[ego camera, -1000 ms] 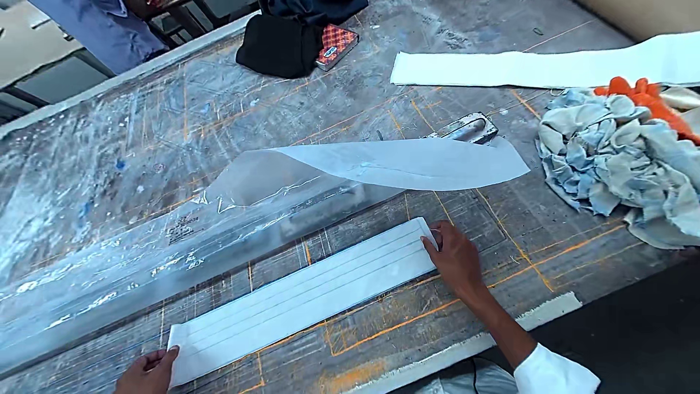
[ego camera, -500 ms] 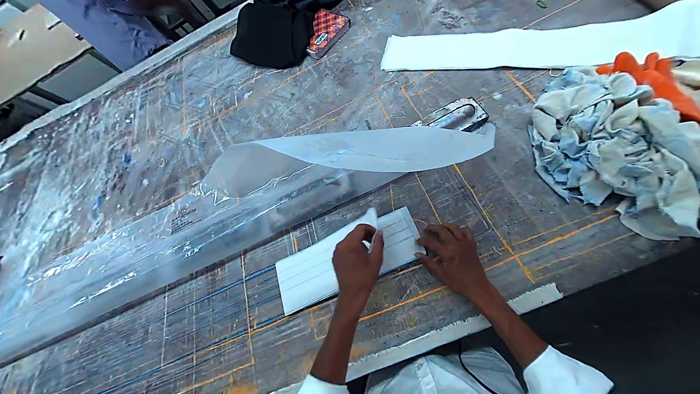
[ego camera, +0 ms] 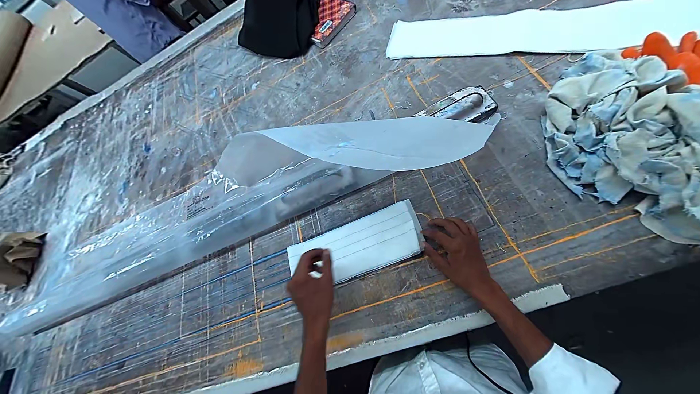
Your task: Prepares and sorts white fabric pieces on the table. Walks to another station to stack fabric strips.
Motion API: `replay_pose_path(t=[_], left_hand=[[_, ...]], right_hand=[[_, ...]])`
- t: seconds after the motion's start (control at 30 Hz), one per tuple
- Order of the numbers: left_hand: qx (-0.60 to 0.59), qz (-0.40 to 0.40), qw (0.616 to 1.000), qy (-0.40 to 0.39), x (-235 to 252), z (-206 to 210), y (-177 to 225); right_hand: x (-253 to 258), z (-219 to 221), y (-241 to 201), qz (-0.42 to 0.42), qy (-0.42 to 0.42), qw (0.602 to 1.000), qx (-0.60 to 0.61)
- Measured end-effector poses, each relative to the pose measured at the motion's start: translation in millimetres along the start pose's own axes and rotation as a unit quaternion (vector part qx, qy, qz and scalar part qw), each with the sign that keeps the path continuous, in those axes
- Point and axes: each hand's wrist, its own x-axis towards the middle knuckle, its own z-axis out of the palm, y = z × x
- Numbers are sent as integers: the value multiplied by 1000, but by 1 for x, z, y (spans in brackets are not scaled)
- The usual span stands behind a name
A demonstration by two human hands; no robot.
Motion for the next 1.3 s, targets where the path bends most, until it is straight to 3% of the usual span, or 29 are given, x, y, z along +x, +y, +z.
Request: replay_pose_path(t=[0.07,0.13,0.27,0.43,0.6,0.73,0.8,0.9,0.97,1.0,1.1,1.13,1.2,1.3], left_hand=[[45,-123,991,38,0,-25,-38],[64,-211,975,22,-2,-40,-64],[45,-291,955,-27,-2,-39,-75],[37,-311,949,-32,0,-37,-69],[23,-283,958,-49,3,-34,-70],[7,-264,958,-112,11,-39,-68],[-58,-257,957,-123,14,-45,-70],[-261,-256,927,-83,5,-60,-83],[-392,-247,884,-60,-18,-82,-86],[-437,-234,867,-53,-38,-97,-88],[-533,-178,827,-33,-95,-139,-109],[-554,-162,816,-11,-112,-151,-118],[-594,-152,789,43,-152,-176,-145],[-597,-167,775,120,-226,-202,-196]], right_hand=[[-2,-2,0,2,19,999,30],[-6,-2,-6,21,32,998,52],[-8,1,-31,98,27,995,-11],[10,7,-42,149,-44,985,-68],[15,10,-31,164,5,985,-60],[9,10,-36,181,34,981,-56],[0,2,-49,185,63,980,-24],[-34,5,-84,182,70,978,75],[-68,24,-122,241,7,942,236],[-85,36,-146,282,-38,897,338],[-114,75,-206,375,-110,697,601],[-113,85,-222,381,-101,655,645],[-101,104,-248,369,-98,631,675],[-96,133,-272,348,-143,670,640]])
